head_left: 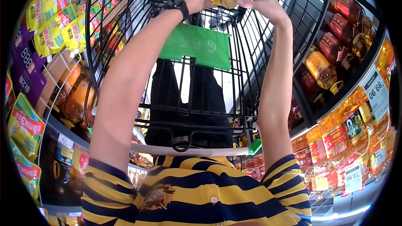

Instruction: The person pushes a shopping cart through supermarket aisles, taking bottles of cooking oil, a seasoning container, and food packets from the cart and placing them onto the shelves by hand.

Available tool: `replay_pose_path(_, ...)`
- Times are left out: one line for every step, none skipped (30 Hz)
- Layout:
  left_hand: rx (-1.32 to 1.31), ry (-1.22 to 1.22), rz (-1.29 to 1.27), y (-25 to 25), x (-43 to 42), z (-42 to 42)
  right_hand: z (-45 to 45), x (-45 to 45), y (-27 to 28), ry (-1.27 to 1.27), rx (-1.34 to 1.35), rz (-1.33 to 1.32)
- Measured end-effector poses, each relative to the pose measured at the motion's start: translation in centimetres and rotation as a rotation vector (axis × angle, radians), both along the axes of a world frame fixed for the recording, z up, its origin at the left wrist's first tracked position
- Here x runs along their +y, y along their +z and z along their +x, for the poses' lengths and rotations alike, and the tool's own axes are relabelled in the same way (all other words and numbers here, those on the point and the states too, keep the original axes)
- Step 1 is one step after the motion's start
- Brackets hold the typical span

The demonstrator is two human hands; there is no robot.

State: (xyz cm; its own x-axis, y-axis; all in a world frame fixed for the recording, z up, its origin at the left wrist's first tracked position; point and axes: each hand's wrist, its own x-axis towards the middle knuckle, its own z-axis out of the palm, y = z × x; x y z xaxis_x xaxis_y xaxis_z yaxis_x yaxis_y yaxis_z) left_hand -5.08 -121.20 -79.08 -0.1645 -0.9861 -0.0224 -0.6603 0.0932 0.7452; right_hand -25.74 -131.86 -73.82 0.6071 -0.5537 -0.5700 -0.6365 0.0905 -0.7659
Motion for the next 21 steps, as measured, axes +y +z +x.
replay_pose_path(-0.025, 0.023, -0.059, -0.6, 0.6, -0.2, -0.1, -0.2, -0.5, 0.054, 0.011, -0.088)
replay_pose_path(-0.011, 0.097, -0.119, -1.3, 1.1, -0.1, 0.1, -0.4, -1.6, 0.137, 0.075, -0.132)
replay_pose_path(-0.006, 0.099, -0.117, -2.1, 1.4, -0.3, 0.1, -0.3, -2.4, 0.307, 0.281, -0.212)
replay_pose_path(0.006, 0.156, -0.005, -1.6, 1.5, -0.3, 0.5, 0.1, -2.9, 0.331, 0.381, -0.238)
replay_pose_path(0.019, 0.213, 0.108, -1.7, 1.7, -0.3, 1.1, 0.6, -3.6, 0.358, 0.481, -0.263)
replay_pose_path(0.050, 0.208, 0.037, -2.4, 1.7, -0.4, 1.5, 1.6, -5.0, 0.243, 0.430, -0.320)
replay_pose_path(0.052, 0.217, 0.043, -2.7, 1.7, -0.7, 1.0, 2.3, -6.5, 0.152, 0.341, -0.396)
replay_pose_path(0.053, 0.260, 0.062, -3.0, 1.5, -1.0, 0.5, 2.7, -7.6, 0.108, 0.246, -0.528)
replay_pose_path(0.052, 0.302, 0.078, -3.2, 1.3, -1.0, 0.1, 2.9, -8.8, 0.062, 0.146, -0.658)
replay_pose_path(0.064, 0.262, 0.025, -3.1, 1.0, -0.7, 0.2, 2.9, -9.5, 0.039, 0.100, -0.696)
replay_pose_path(0.065, 0.266, 0.030, -3.3, 0.8, -0.4, 0.0, 2.7, -10.0, 0.048, 0.105, -0.683)
replay_pose_path(0.113, 0.238, 0.023, -3.4, 0.6, -0.2, -0.4, 2.4, -10.4, 0.070, 0.102, -0.646)
replay_pose_path(0.162, 0.209, 0.015, -3.3, 0.4, -0.2, -0.4, 2.1, -9.8, 0.091, 0.099, -0.611)
replay_pose_path(0.173, 0.224, -0.012, -3.1, 0.2, -0.1, -0.3, 2.2, -9.8, 0.094, 0.102, -0.612)
replay_pose_path(0.174, 0.226, -0.016, -2.9, 0.0, 0.1, -0.1, 2.3, -9.6, 0.061, 0.148, -0.565)
replay_pose_path(0.162, 0.196, 0.049, -2.6, -0.2, 0.4, 0.4, 2.3, -9.2, 0.027, 0.192, -0.518)
replay_pose_path(0.149, 0.166, 0.115, -2.3, -0.3, 0.7, 0.7, 2.4, -8.7, 0.031, 0.189, -0.522)
replay_pose_path(0.174, 0.144, 0.087, -2.1, -0.4, 0.9, 0.9, 2.6, -8.0, 0.058, 0.271, -0.501)
replay_pose_path(0.167, 0.148, 0.085, -2.1, -0.5, 1.1, 1.3, 2.6, -7.6, 0.085, 0.353, -0.479)
replay_pose_path(0.178, 0.148, 0.073, -2.2, -0.5, 1.4, 1.4, 2.7, -8.1, 0.093, 0.320, -0.486)
replay_pose_path(0.190, 0.147, 0.062, -2.2, -0.4, 1.6, 1.4, 2.7, -8.1, 0.093, 0.314, -0.486)
